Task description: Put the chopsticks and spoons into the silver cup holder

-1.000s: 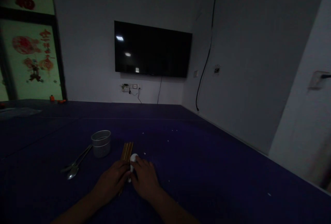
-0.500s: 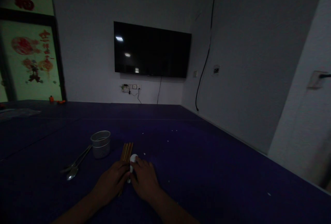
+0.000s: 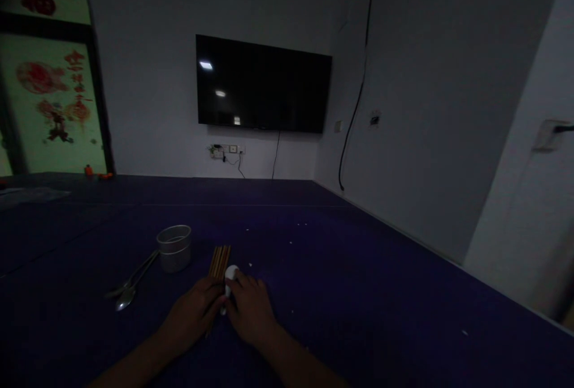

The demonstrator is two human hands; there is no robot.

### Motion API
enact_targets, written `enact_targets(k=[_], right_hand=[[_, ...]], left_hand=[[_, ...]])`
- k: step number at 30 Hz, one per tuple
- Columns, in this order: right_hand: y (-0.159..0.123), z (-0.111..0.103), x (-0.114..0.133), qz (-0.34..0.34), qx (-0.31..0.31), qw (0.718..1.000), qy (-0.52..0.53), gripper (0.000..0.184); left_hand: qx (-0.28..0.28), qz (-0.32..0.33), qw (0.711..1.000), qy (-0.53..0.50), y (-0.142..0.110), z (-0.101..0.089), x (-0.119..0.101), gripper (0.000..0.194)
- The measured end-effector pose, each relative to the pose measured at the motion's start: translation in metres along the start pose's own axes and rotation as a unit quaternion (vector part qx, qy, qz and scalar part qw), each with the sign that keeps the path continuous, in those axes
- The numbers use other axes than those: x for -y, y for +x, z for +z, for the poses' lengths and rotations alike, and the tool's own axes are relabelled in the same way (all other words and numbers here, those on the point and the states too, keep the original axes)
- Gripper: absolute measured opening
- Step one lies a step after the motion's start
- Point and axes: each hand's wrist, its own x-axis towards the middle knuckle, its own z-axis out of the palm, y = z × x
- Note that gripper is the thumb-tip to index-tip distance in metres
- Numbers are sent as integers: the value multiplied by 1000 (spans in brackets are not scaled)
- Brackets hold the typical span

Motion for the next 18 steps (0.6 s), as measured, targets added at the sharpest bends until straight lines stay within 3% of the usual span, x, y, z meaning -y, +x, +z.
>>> enact_targets(k=[18], right_hand=[[0,-1,1,-19,-9,1000,-13,42]], left_hand=[[3,4,1000,11,0,-7,-7,30]])
